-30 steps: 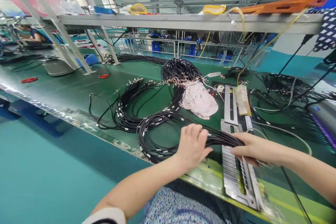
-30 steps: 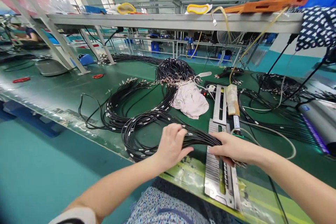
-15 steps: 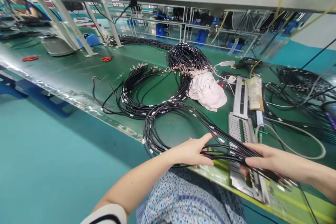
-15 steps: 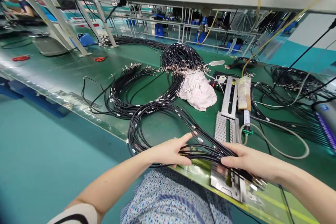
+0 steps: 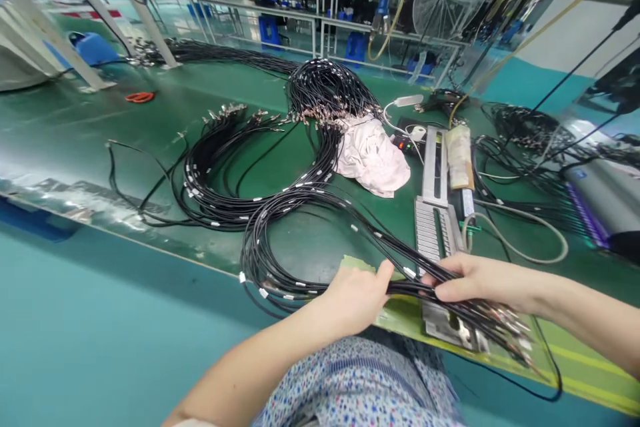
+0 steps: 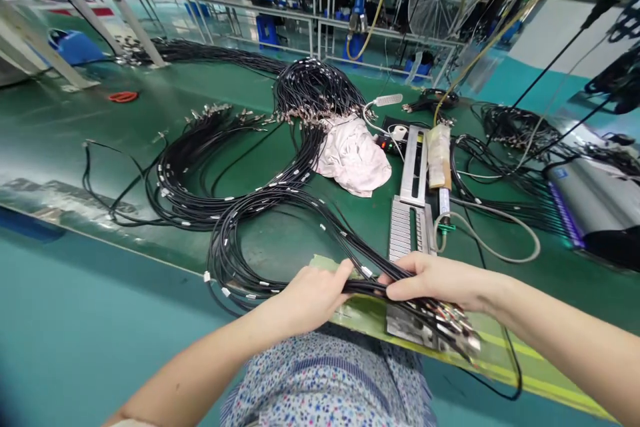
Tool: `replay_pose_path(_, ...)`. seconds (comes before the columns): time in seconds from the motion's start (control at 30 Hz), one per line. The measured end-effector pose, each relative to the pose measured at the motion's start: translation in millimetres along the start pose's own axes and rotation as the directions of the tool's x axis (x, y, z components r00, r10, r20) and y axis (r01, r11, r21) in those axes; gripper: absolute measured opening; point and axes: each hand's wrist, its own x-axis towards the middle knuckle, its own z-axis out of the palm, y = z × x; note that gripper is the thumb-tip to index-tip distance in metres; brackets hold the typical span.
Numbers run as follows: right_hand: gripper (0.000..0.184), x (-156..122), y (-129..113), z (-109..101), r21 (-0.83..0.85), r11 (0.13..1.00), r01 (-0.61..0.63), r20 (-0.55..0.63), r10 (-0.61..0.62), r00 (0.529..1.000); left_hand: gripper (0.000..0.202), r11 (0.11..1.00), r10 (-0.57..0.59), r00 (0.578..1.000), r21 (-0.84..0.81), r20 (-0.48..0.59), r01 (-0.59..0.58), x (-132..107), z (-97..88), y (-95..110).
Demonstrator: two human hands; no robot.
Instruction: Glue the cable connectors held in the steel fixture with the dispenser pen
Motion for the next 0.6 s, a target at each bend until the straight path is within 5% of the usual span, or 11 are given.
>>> replay_pose_path(0.17,0.033,6.2,8.0,19.9,0.229,0.973,-0.038,-0.03,0.046,0.998,0.018,0.985,0.168,0.986,0.04,0.018,-0.169,-6.8,3.6,-0.3)
replay_pose_path(0.3,0.026,14.3,11.3,25.3,0.262,0.964,-0.041,-0.005,0.044,0.999,0.027,0.968,0.223,0.975,0.116,0.011,-0.223,-15.2,9.8,3.8)
replay_pose_path(0.47,0.031,18.9,11.0,-8.3,0.115,0.986,0.121,-0.119,-0.108,0.987,0.018,0.94,0.313,0.939,0.092,0.146,-0.328,-29.6,7.9,3.6)
replay_pose_path(0.6,0.034,15.9,19.8,-32.7,0.003,0.998,0.065,-0.066,-0.065,0.996,0.012,0.938,0.3,0.93,0.113,0.212,-0.328,-32.2,0.0,-4.5)
